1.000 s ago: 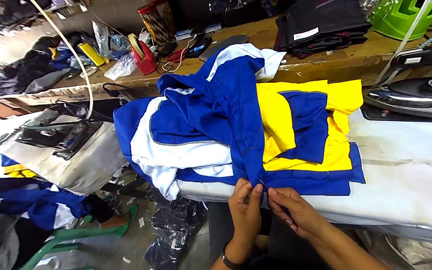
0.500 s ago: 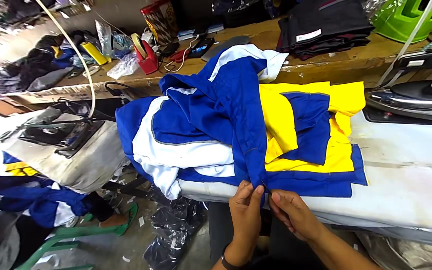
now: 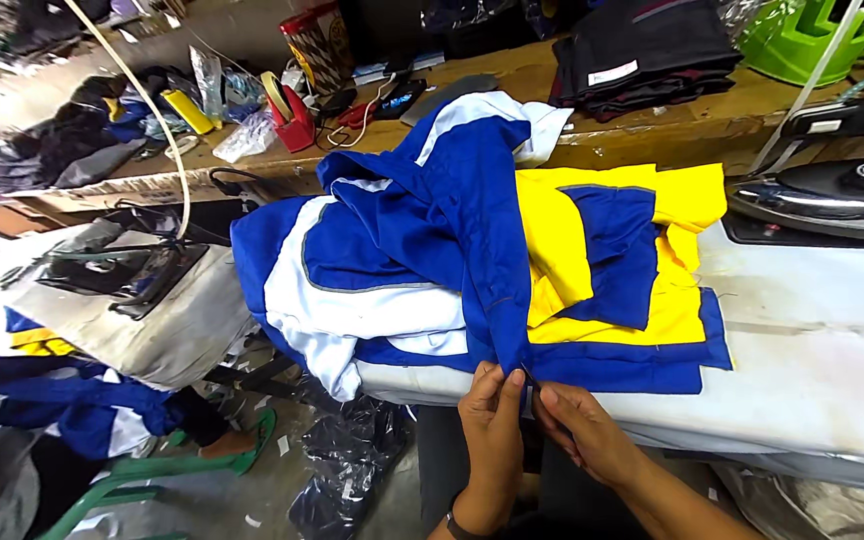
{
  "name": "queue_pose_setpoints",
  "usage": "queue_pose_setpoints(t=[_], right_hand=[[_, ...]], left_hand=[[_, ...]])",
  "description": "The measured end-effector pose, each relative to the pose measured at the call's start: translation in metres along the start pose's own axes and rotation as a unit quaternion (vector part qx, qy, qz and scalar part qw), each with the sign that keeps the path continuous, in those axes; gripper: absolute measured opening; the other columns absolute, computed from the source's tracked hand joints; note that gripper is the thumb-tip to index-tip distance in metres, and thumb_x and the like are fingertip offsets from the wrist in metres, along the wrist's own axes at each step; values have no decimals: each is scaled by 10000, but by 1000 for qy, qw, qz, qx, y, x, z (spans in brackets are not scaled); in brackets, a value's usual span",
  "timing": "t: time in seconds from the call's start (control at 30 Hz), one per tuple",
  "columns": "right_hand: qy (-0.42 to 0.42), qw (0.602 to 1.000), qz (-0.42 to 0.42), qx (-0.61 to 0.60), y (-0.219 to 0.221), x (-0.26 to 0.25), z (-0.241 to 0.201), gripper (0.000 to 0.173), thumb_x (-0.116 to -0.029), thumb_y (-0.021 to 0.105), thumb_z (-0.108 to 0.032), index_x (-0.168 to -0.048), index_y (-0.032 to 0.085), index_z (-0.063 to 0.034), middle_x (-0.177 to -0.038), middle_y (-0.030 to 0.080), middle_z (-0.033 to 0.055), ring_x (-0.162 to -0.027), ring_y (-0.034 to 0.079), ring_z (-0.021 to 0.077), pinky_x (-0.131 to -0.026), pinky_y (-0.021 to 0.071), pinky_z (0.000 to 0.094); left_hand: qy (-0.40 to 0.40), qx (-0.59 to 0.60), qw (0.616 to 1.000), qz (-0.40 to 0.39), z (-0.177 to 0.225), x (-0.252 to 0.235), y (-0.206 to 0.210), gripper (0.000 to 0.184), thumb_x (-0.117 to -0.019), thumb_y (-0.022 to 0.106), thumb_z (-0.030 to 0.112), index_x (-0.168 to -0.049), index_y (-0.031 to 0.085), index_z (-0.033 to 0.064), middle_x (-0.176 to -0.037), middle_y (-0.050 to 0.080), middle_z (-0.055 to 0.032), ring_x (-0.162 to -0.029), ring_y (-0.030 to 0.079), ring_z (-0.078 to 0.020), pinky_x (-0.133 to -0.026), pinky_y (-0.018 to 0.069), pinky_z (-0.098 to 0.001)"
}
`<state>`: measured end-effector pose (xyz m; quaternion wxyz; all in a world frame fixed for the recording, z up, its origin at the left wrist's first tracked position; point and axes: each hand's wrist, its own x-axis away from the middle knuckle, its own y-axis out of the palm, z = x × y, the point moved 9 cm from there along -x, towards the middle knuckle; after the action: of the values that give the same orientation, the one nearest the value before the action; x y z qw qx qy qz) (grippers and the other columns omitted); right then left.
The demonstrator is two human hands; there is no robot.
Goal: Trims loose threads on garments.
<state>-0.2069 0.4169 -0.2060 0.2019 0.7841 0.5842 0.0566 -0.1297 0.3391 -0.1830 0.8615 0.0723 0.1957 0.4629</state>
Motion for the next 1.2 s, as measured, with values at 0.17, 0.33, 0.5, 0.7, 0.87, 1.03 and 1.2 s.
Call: queue_pose_setpoints(t=[0.17, 0.33, 0.5, 0.7, 0.87, 1.03, 1.2], right_hand=[[14, 1000, 1, -19, -3, 0, 0, 422, -1064, 499, -480, -740, 554, -215, -584, 412, -146, -444, 354, -75, -408, 295, 94], [30, 999, 7, -24, -2, -1, 0, 414, -1064, 506, -455, -731, 555, -215, -577, 409, -144, -436, 349, -74, -402, 288, 95], [95, 994, 28, -50, -2, -1, 4, 431, -1072, 478, -380, -684, 550, -207, -535, 398, -129, -403, 356, -58, -374, 291, 108], [71, 995, 35, -63, 2, -4, 11, 443, -1083, 471, -364, -669, 522, -213, -540, 381, -137, -415, 339, -57, -387, 280, 111], [45, 999, 12, -10, 2, -1, 3, 394, -1082, 470, -403, -737, 541, -225, -589, 411, -150, -449, 352, -76, -412, 294, 93], [57, 997, 26, -35, 1, -2, 4, 410, -1079, 471, -420, -732, 552, -216, -570, 409, -143, -430, 360, -67, -397, 309, 100], [74, 994, 35, -74, 3, -2, 7, 425, -1083, 460, -399, -719, 554, -201, -559, 410, -127, -417, 368, -51, -390, 318, 109]], left_hand=[[-30, 13, 999, -7, -4, 0, 0, 141, -971, 635, 63, -944, 756, -5, -903, 687, -15, -843, 626, -49, -792, 537, -204], [-49, 48, 998, -3, -7, 0, -1, 165, -972, 628, 33, -1072, 734, -46, -992, 733, -49, -909, 688, -70, -852, 573, -232], [15, -6, 999, -36, -5, -3, -2, 142, -955, 679, 96, -858, 760, 31, -835, 635, 22, -817, 588, -29, -748, 500, -172], [11, 24, 1000, 2, -12, 1, -5, 149, -961, 679, 115, -848, 744, 43, -828, 626, 19, -804, 583, -35, -747, 501, -180], [-7, 38, 999, 5, -12, -1, -5, 151, -977, 660, 127, -893, 748, 38, -868, 649, 16, -824, 602, -41, -778, 521, -197], [-60, 50, 997, -11, -19, 0, -1, 139, -980, 636, 87, -954, 757, 24, -900, 657, 6, -839, 600, -45, -790, 522, -203], [-97, 74, 992, -17, -22, 2, 0, 152, -983, 617, 69, -960, 759, 20, -950, 678, -16, -894, 629, -61, -829, 538, -219]])
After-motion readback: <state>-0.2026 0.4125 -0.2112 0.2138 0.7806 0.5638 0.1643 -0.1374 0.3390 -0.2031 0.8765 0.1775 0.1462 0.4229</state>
